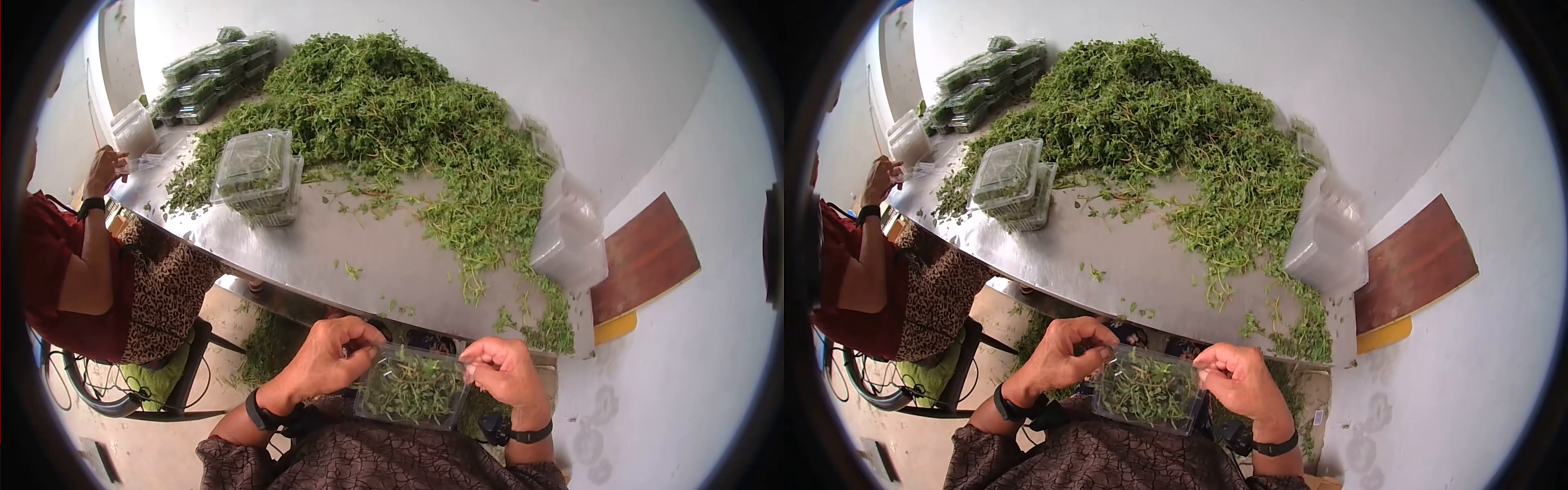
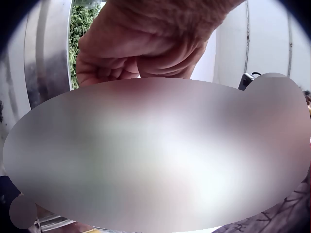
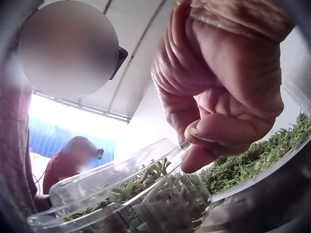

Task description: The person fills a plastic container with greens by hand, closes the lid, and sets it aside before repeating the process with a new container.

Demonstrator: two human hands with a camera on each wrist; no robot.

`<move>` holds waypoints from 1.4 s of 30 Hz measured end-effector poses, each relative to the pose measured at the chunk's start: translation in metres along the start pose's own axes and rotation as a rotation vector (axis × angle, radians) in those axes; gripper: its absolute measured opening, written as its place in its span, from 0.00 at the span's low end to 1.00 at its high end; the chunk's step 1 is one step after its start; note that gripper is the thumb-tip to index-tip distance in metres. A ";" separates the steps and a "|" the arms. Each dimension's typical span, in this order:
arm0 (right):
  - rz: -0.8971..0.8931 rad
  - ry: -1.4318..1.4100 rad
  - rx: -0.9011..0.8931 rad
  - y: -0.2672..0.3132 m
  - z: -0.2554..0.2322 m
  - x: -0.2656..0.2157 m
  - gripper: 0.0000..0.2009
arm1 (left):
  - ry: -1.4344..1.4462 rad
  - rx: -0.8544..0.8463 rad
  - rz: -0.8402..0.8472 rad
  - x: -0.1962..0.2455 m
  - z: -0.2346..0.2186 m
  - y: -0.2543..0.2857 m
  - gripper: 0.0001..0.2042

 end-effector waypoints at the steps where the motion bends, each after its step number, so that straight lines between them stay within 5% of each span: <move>1: -0.005 -0.009 0.005 0.000 0.000 0.000 0.06 | 0.015 -0.004 -0.014 0.001 0.000 0.000 0.09; 12: 0.001 0.020 0.005 -0.003 0.005 0.011 0.08 | -0.045 -0.055 -0.010 -0.003 0.000 0.001 0.09; 17: 0.004 0.138 0.025 -0.002 0.004 0.002 0.09 | -0.135 -0.050 0.117 0.003 0.000 0.001 0.06; 24: 0.042 -0.005 -0.039 0.002 0.000 -0.003 0.08 | -0.050 -0.034 0.005 0.000 -0.001 0.000 0.07; 42: -0.012 0.084 0.034 -0.005 0.002 0.002 0.06 | -0.147 0.003 0.205 0.001 0.003 -0.005 0.05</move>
Point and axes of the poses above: each hand's wrist, its own y-axis away from the middle knuckle, its own z-axis out of the palm, x = y × z, the point moved 2 cm from there along -y, towards the middle knuckle, and after that the axes turned 8 degrees about y, right-handed, at the moved point
